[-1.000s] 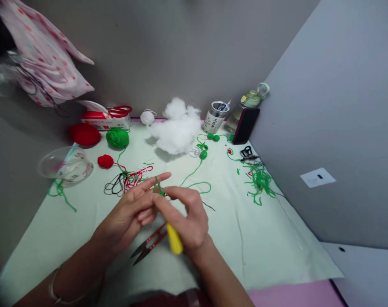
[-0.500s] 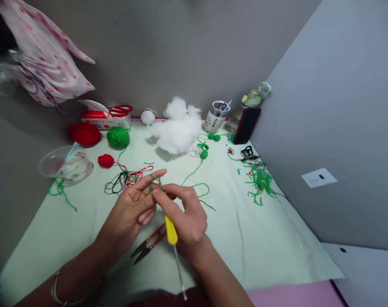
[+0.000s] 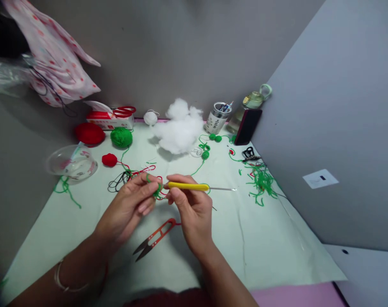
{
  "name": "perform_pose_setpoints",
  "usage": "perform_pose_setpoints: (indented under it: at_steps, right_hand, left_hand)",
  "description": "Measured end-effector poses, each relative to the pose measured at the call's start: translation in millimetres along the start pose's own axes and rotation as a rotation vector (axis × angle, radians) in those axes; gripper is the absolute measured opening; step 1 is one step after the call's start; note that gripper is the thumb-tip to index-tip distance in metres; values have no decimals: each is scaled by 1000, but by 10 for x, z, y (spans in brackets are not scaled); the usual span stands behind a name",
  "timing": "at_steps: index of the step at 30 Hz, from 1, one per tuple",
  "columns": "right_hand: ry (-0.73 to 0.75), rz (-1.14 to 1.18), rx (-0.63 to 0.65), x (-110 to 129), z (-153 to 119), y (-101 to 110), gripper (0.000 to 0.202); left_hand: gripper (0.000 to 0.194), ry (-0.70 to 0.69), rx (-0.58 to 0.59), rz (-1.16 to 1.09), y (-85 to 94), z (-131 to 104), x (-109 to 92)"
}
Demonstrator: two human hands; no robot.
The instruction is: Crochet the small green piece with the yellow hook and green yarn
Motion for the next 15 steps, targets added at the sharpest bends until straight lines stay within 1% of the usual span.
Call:
perform_pose_setpoints:
  at_steps: [2,3,4,5,7,9,10,11,13,15]
  right_hand:
    - [-21,-36,26,47,-5,-15,15]
    - [-24,-85,66,77,-10,-38,13]
    - [-18,-156,137,105,-22,-82,12]
    - [-5,-240,248,120,-44,-150,13]
    - [63,-415,562,91,-136,-357,16]
    - [188,-585,878,-35,-260,-605,20]
    - [268,-684,978,-131,-296,-731,25]
    - [363,-786,1006,-231,-294,-858,31]
    - [522,-945,998,-445,-220,-1136,43]
    - [596,-1055,977,-655,-94,-1394,51]
  left_hand:
    - [10,-43,-58,-72,33,28,-195]
    - [12,-80,-88,-93,48,42,-329]
    - [14,-119,-112,-103,55,53,-480]
    - [18,-159,-133,-115,53,60,-643]
    - [31,-226,-151,-139,3,52,-968]
    - [37,-316,-119,-145,-111,10,-1273]
    - [38,-363,-97,-147,-179,-22,-1401]
    - [38,-407,-79,-138,-246,-58,-1505]
    - [35,-475,-43,-121,-366,-130,-1636]
    - [33,-513,-16,-108,-437,-187,-1680]
Point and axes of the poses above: each hand's wrist, its own z-axis towards the middle knuckle, its own y-axis out of the back of the hand, x = y × z, the point moved 5 cm from there along z, towards the middle knuckle, and after that the axes turned 1 degree about -y, right-handed, at the moved point
